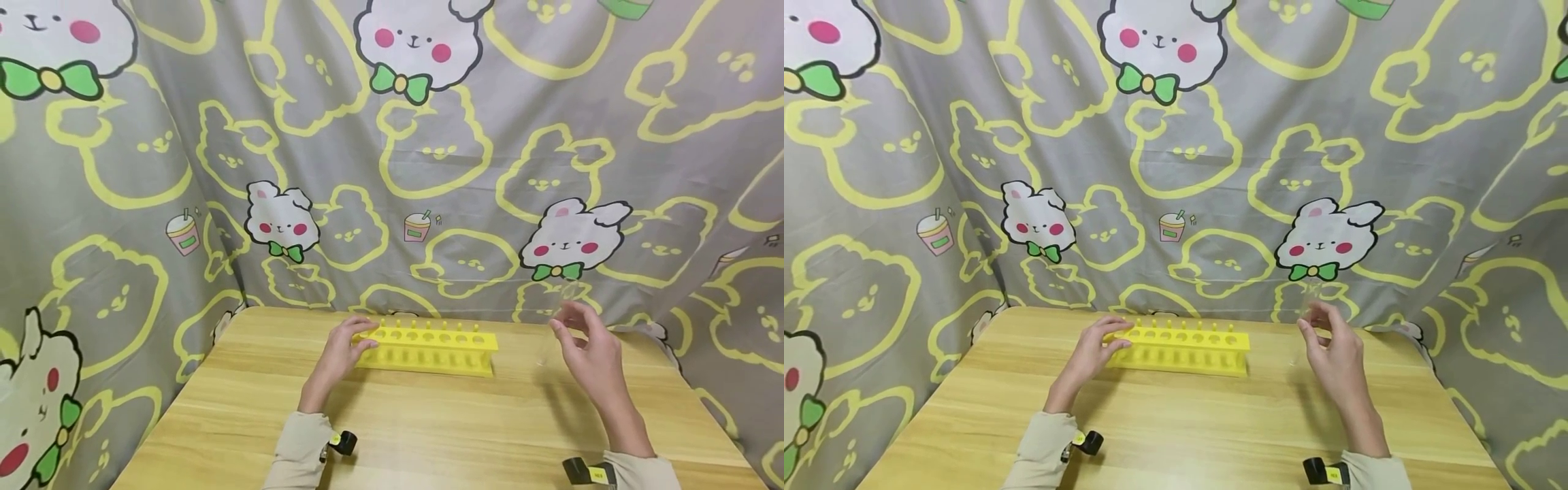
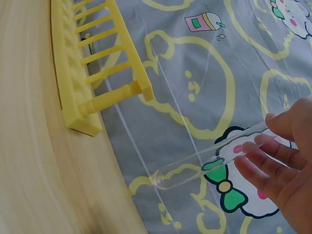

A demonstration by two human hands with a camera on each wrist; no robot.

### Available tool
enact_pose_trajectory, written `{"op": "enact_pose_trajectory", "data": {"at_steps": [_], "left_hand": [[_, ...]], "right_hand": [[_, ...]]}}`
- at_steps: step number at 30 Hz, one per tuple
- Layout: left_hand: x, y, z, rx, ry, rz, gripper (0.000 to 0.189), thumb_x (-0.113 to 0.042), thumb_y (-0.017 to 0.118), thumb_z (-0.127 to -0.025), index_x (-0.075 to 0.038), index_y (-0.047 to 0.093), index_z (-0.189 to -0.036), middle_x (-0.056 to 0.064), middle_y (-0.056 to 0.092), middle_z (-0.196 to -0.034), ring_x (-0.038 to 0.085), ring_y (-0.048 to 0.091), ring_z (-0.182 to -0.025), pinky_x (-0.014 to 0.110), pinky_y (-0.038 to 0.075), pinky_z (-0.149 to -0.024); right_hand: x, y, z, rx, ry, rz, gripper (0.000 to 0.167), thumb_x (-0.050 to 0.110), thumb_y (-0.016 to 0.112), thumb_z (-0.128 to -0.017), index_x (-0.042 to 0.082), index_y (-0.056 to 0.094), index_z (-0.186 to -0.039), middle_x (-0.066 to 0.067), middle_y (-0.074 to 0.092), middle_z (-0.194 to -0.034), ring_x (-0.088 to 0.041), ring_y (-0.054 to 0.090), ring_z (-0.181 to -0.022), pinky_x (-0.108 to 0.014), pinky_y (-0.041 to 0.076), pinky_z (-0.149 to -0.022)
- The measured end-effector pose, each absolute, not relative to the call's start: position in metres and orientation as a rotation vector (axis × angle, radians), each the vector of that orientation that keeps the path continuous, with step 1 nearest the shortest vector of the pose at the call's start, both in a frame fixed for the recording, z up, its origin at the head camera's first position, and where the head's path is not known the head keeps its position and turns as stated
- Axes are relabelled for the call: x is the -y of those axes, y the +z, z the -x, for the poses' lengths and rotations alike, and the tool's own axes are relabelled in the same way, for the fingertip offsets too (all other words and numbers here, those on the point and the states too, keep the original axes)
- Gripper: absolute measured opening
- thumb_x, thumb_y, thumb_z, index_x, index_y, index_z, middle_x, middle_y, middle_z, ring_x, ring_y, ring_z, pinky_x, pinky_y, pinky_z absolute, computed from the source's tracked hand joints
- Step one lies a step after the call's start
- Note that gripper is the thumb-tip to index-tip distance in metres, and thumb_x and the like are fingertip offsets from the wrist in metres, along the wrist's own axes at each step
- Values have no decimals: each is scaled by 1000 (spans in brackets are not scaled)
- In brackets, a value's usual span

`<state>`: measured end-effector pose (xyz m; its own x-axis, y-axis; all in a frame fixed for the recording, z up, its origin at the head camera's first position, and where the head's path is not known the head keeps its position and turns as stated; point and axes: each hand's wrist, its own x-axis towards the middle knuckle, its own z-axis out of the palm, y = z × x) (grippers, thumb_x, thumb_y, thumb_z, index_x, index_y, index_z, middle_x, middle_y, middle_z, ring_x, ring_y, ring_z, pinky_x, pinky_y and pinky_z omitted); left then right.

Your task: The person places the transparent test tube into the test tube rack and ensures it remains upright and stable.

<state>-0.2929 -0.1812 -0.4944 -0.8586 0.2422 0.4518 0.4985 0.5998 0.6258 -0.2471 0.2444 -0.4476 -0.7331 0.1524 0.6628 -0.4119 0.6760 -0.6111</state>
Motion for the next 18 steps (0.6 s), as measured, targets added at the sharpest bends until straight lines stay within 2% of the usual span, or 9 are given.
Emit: {"op": "enact_pose_trajectory", "data": {"at_steps": [6,8,18], "left_hand": [[181,-496,293,2499,-1136,618,38,-5,80,-86,3,72,-122,21,65,-125,39,61,-119,51,53,-102],[181,-497,293,2507,-1121,622,37,-6,79,-87,3,72,-122,20,65,-125,39,62,-118,51,53,-101],[182,-496,292,2521,-1111,594,37,-7,80,-86,1,73,-121,17,66,-125,38,62,-119,50,52,-102]], "right_hand": [[-245,-442,251,2166,1020,-258,36,2,74,-94,1,64,-128,-9,70,-102,13,60,-97,0,47,-74],[-245,-440,251,2165,1024,-273,36,1,73,-95,-1,63,-129,-12,71,-104,18,56,-98,0,47,-75],[-238,-430,254,2171,1026,-283,34,3,70,-97,0,63,-130,-13,72,-105,20,55,-99,1,44,-77]]}}
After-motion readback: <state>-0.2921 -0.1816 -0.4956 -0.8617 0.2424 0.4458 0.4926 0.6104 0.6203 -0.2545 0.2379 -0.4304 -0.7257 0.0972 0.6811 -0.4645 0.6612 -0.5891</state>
